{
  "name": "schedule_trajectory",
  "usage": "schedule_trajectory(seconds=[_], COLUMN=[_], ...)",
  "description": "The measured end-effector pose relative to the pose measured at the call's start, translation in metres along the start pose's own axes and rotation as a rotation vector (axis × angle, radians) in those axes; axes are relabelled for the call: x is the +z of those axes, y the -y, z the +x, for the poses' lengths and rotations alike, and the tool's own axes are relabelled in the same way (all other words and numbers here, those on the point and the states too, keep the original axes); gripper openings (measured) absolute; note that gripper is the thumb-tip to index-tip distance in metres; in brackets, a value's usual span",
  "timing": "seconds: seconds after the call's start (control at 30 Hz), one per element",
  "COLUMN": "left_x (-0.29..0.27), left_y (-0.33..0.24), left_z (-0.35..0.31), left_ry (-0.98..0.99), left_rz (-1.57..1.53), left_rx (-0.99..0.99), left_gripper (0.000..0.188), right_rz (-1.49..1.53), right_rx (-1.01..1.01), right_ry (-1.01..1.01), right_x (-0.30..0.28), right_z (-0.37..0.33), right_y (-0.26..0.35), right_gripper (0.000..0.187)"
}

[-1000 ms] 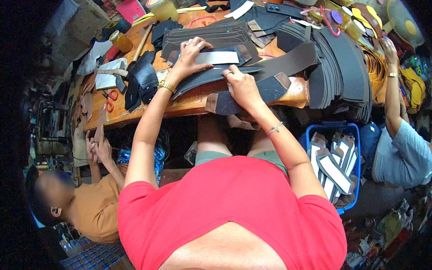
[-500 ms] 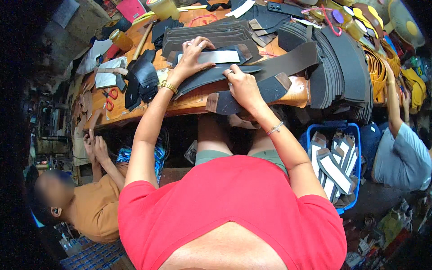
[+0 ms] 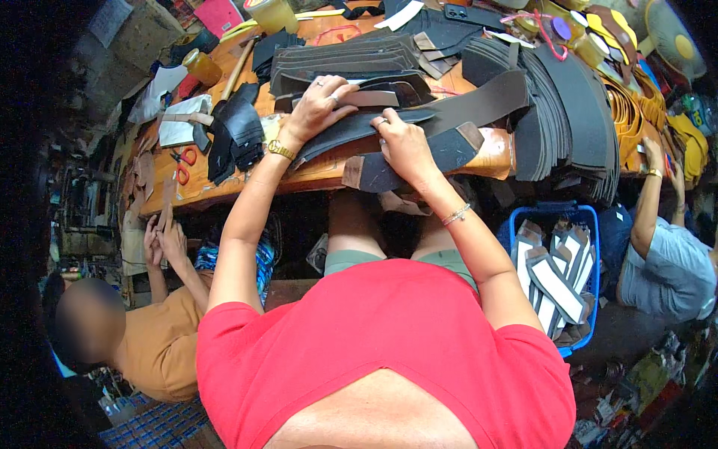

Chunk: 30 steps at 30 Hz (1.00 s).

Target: The person repeatedly picks up dark gray shoe insole pieces from a cluttered workbench, aligns them, and stacks them into a neat pile. The person also handles a few lighter-colored insole pieces and places them on the stack. The task continues with consistent stacking motions throughout the clip.

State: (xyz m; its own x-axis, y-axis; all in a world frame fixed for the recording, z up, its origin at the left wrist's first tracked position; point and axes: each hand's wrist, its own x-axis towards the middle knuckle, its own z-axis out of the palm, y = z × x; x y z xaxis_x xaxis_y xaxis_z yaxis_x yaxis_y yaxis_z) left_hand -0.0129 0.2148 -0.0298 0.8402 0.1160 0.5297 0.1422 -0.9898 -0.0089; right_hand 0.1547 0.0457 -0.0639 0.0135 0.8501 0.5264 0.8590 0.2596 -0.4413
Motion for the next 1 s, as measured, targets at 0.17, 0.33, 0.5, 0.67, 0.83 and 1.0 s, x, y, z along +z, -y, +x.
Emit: schedule_trajectory(seconds=[0.17, 0.33, 0.5, 0.67, 0.83, 1.0], left_x=[0.004, 0.003, 0.002, -0.016, -0.063, -0.036], left_y=[0.001, 0.010, 0.030, 0.067, 0.075, 0.027], left_z=[-0.005, 0.000, 0.019, 0.031, 0.023, -0.003], left_ry=[-0.089, -0.026, -0.046, 0.209, 0.058, 0.078], left_rz=[-0.048, -0.047, -0.158, -0.624, -0.564, 0.159], left_rx=[0.094, 0.090, 0.012, -0.335, -0.403, -0.362], left_gripper=[0.034, 0.031, 0.043, 0.038, 0.036, 0.062], right_rz=[-0.001, -0.001, -0.030, 0.001, 0.056, 0.095], right_rx=[0.007, 0.008, 0.031, 0.076, 0.187, 0.128], right_ry=[0.001, -0.004, 0.016, -0.003, 0.099, -0.055], right_x=[0.002, 0.002, -0.007, 0.003, 0.013, 0.022], right_z=[0.000, 0.002, 0.025, 0.064, 0.100, 0.100], right_y=[-0.002, -0.003, -0.003, -0.017, -0.037, -0.037], right_gripper=[0.026, 0.024, 0.021, 0.023, 0.030, 0.031])
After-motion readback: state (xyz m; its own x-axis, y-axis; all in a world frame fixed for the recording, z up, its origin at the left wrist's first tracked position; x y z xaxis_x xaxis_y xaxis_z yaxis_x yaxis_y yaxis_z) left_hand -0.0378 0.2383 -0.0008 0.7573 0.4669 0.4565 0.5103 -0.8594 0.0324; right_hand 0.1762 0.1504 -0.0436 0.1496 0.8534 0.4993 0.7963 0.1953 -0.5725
